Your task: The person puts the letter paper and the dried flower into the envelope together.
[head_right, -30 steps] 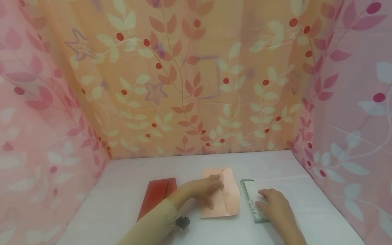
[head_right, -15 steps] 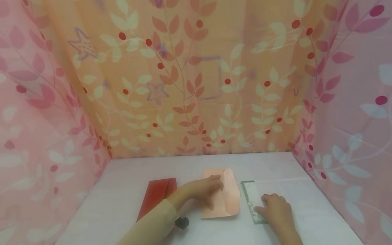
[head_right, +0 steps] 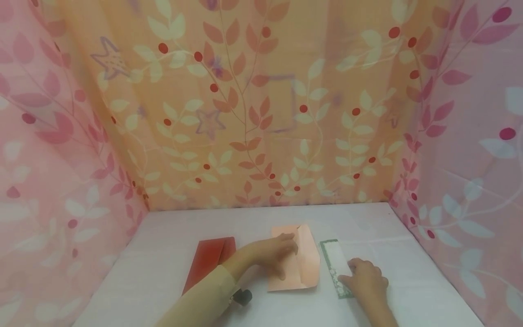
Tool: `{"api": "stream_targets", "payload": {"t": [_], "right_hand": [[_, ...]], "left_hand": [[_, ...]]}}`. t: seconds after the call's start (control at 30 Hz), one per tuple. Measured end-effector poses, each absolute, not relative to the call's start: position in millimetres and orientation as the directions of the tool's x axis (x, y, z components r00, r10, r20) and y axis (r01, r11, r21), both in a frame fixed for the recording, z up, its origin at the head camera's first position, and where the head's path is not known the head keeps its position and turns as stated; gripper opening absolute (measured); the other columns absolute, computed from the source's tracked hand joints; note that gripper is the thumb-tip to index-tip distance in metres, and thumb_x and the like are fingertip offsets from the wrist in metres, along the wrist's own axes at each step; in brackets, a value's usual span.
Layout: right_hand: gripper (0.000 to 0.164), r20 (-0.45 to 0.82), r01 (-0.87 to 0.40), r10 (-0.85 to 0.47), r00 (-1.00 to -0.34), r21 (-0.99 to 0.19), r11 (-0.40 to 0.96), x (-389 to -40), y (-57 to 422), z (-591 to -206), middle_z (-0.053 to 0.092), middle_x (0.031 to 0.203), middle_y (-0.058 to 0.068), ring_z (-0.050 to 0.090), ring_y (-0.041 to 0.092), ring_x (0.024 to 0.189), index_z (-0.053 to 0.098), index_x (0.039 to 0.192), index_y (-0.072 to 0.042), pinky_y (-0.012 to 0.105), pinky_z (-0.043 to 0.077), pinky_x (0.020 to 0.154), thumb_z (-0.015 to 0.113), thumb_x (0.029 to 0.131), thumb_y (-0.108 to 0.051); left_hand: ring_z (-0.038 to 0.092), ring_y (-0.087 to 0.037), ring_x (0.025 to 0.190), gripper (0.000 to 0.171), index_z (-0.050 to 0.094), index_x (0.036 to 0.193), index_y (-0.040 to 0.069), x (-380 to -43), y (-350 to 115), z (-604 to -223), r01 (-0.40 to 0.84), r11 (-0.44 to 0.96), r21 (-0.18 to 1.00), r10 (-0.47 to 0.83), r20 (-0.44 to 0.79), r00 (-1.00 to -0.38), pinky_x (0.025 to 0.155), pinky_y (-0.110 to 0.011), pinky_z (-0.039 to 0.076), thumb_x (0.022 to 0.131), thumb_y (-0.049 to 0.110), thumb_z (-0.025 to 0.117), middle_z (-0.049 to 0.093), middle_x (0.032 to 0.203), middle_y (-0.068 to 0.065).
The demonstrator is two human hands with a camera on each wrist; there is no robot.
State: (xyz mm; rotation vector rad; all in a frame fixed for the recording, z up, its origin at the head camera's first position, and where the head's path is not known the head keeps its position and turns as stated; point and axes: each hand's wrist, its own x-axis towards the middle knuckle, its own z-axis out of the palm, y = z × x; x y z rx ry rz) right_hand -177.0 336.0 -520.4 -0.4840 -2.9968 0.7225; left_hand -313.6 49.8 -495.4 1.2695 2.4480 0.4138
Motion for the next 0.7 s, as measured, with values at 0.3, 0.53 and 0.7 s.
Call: {"api": "stream_targets", "payload": {"t": [0.3, 0.53, 0.7], "right_hand": [[0.075, -0.006, 0.262, 0.292, -0.956, -0.458, 0.849, -178.4, 334.0, -516.9, 0.068, 0.087, 0.001, 0.062, 0.025, 0.079, 0.061, 0.125, 0.002, 0.050, 0.037, 0.073, 0.088, 0.075, -0.046], [0.067, -0.087, 0.288, 0.285, -0.955, -0.511, 0.810, -175.4, 340.7, -512.4, 0.073, 0.100, 0.014, 0.068, 0.035, 0.095, 0.067, 0.122, 0.003, 0.056, 0.051, 0.078, 0.082, 0.081, -0.050], [0.061, -0.140, 0.297, 0.265, -0.954, -0.565, 0.770, -175.6, 349.3, -513.3, 0.071, 0.109, 0.020, 0.064, 0.042, 0.104, 0.068, 0.121, 0.004, 0.057, 0.051, 0.083, 0.077, 0.088, -0.046]], "left_hand": [[0.018, -0.024, 0.158, 0.066, 0.052, 0.124, 0.042, -318.8, 48.4, -495.6, 0.726, 0.563, 0.396, 0.823, -0.181, -0.539, 0.112, -0.049, 0.044, 0.073, 0.035, 0.093, 0.021, 0.170, 0.004], [0.017, -0.026, 0.158, 0.065, 0.053, 0.123, 0.041, -316.8, 47.9, -495.1, 0.714, 0.566, 0.412, 0.820, -0.195, -0.538, 0.113, -0.051, 0.042, 0.073, 0.032, 0.093, 0.020, 0.170, 0.004], [0.017, -0.026, 0.158, 0.065, 0.053, 0.124, 0.039, -311.3, 50.3, -489.7, 0.712, 0.551, 0.434, 0.829, -0.189, -0.526, 0.114, -0.049, 0.042, 0.074, 0.031, 0.093, 0.021, 0.170, 0.001]]}}
